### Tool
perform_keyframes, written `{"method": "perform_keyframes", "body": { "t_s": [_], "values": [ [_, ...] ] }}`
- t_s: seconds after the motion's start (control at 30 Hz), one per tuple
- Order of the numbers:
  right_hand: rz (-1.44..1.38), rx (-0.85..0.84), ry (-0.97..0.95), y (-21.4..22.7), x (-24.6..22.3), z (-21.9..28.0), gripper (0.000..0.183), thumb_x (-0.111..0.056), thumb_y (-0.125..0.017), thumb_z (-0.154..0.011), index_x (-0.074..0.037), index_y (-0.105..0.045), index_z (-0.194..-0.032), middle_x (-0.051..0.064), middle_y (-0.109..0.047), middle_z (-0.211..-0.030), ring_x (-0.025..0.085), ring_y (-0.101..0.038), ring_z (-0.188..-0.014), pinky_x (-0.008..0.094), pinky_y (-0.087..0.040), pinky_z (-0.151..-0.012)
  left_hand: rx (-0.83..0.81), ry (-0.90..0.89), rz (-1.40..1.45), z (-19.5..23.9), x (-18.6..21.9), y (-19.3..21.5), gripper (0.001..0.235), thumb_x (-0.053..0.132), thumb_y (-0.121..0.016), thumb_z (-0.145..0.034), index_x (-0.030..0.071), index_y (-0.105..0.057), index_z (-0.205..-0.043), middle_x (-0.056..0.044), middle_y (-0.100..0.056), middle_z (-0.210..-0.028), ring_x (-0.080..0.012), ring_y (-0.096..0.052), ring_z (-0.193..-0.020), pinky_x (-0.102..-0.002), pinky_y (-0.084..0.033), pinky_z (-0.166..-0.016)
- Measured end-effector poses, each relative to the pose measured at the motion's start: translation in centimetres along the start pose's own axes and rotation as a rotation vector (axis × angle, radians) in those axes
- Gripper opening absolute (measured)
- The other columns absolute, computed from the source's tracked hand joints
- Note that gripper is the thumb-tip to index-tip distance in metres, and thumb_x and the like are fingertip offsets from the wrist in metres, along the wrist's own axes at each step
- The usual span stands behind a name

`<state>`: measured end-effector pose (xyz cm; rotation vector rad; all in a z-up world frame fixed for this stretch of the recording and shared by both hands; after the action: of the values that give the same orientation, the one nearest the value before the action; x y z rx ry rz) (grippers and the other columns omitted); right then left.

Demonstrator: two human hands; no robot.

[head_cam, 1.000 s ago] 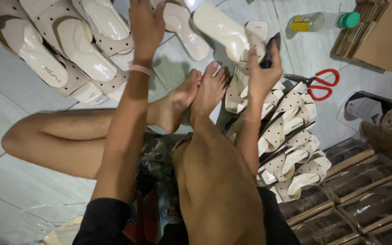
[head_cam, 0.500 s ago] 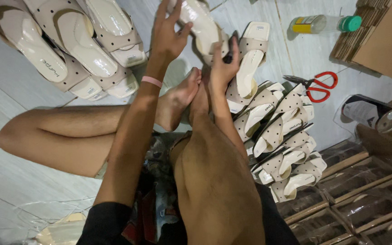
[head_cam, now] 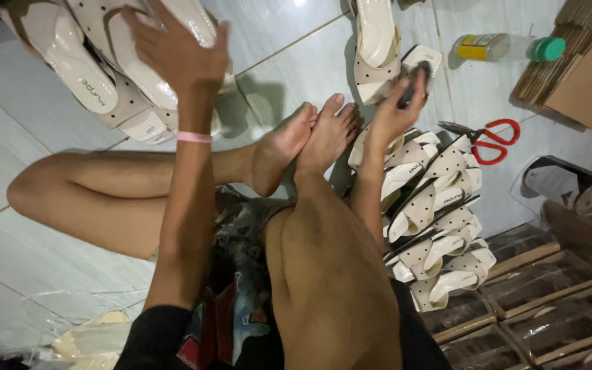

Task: The person sits on the floor and scrubs the soles of multiple white platform sandals using a small dark brush. They handle the shoes one by one, turning them over to clean the bottom surfaces before placing them back into a pile.

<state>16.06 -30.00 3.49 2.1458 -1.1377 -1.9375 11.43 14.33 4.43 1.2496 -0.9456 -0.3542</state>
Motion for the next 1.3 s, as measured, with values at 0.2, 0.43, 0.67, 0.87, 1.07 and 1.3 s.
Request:
{"method": "perform_keyframes", "body": {
  "t_s": [0.2,0.43,0.67,0.87,1.07,1.3],
  "values": [
    [-0.053,0.233,0.0,4.9,1.1,-2.7,0.034,-0.009,-0.07,-0.101,-0.002,-0.064,-0.135,0.014,-0.07,-0.129,0.018,-0.071,-0.096,0.029,-0.062,-0.074,0.052,-0.007,-0.121,0.7,2.2,-1.9,0.116,0.04,-0.085,-0.081,-0.002,-0.01,-0.158,-0.044,-0.002,-0.157,-0.0586,-0.02,-0.141,-0.063,-0.027,-0.107],
    [0.145,0.337,0.425,11.8,-1.5,-11.2,0.032,-0.011,-0.053,-0.114,-0.003,-0.059,-0.145,0.014,-0.065,-0.145,0.03,-0.066,-0.131,0.041,-0.052,-0.114,0.081,0.011,0.118,3.1,1.3,-1.2,0.113,0.023,-0.081,-0.077,0.0,-0.012,-0.163,-0.033,-0.012,-0.159,-0.0485,-0.027,-0.144,-0.059,-0.029,-0.112],
    [0.452,0.238,0.401,10.7,-0.4,-15.3,0.032,-0.02,-0.064,-0.108,-0.009,-0.064,-0.138,0.013,-0.071,-0.129,0.031,-0.067,-0.119,0.039,-0.051,-0.108,0.066,-0.035,0.163,4.7,2.2,-1.1,0.115,0.026,-0.084,-0.075,-0.002,-0.018,-0.164,-0.032,-0.021,-0.153,-0.046,-0.031,-0.14,-0.061,-0.029,-0.116],
    [0.419,0.224,0.578,10.0,-0.3,-14.7,0.053,-0.016,-0.087,-0.101,-0.011,-0.053,-0.142,0.012,-0.06,-0.137,0.034,-0.062,-0.126,0.04,-0.05,-0.112,0.184,-0.035,0.003,5.0,3.7,-2.4,0.119,0.043,-0.089,-0.071,-0.004,-0.017,-0.153,-0.035,-0.035,-0.139,-0.0527,-0.035,-0.126,-0.063,-0.029,-0.103],
    [0.226,0.198,0.531,9.6,3.4,-16.1,0.062,-0.01,-0.088,-0.101,-0.009,-0.044,-0.145,0.012,-0.065,-0.137,0.028,-0.068,-0.12,0.039,-0.055,-0.108,0.104,0.082,0.162,2.9,1.8,-3.1,0.108,0.036,-0.089,-0.074,-0.004,-0.026,-0.152,-0.031,-0.043,-0.132,-0.0469,-0.044,-0.119,-0.06,-0.039,-0.097],
    [0.315,0.241,0.592,9.1,2.8,-16.6,0.056,-0.013,-0.084,-0.105,-0.014,-0.046,-0.146,0.011,-0.063,-0.141,0.027,-0.069,-0.122,0.037,-0.06,-0.104,-0.138,-0.099,0.405,10.7,2.9,-0.3,0.101,0.033,-0.089,-0.083,-0.009,-0.031,-0.154,-0.028,-0.047,-0.124,-0.0414,-0.049,-0.115,-0.05,-0.044,-0.101]
  ]
}}
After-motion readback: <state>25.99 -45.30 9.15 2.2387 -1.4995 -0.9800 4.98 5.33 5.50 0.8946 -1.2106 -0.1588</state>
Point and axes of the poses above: each hand's wrist, its own z-axis away from the middle knuckle, its own y-axis out of the back of the hand, x = y × z, the point moved 8 cm from there along -z, towards the middle knuckle
